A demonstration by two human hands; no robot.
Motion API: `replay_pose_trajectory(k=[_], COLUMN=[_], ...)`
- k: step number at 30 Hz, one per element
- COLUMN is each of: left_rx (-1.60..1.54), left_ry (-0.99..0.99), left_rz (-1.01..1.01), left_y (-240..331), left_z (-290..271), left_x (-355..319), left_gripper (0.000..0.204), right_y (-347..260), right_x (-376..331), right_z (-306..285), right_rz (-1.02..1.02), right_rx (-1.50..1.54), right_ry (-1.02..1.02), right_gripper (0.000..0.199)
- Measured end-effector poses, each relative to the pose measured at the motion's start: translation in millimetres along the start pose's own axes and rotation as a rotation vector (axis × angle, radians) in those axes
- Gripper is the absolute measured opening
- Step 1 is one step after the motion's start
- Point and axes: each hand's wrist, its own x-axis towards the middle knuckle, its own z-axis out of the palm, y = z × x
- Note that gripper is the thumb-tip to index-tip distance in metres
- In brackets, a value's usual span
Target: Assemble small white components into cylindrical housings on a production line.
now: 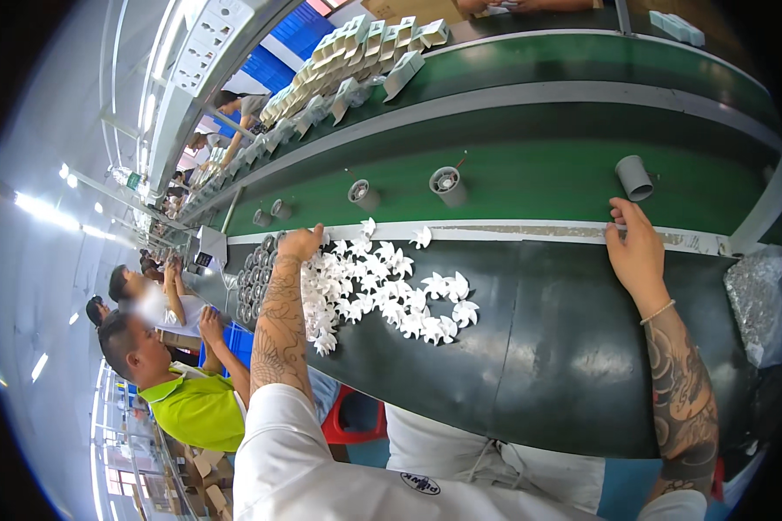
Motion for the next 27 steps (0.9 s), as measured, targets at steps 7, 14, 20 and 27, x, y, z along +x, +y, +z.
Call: replay_pose_trajectory(k=[7, 14, 20, 27], left_rx=[-0.624, -0.387, -0.470, -0.446], left_ry=[0.248, 0.135, 0.102, 0.582], left_rz=[0.660, 0.650, 0.622, 0.517], left_y=[109, 131, 131, 114], left_z=[-16, -3, -22, -8], left_x=[-48, -80, -99, -42], left_gripper=[0.042, 0.046, 0.040, 0.034], right_y=[4, -2, 8, 4], right_x=[1, -1, 0, 0], right_z=[3, 2, 4, -1], right_rz=[-0.032, -0.003, -0.035, -0.051], right_rx=[-0.028, -0.011, -0.025, -0.038], right_ry=[0.013, 0.001, 0.028, 0.036], right_gripper=[0.034, 0.034, 0.034, 0.032])
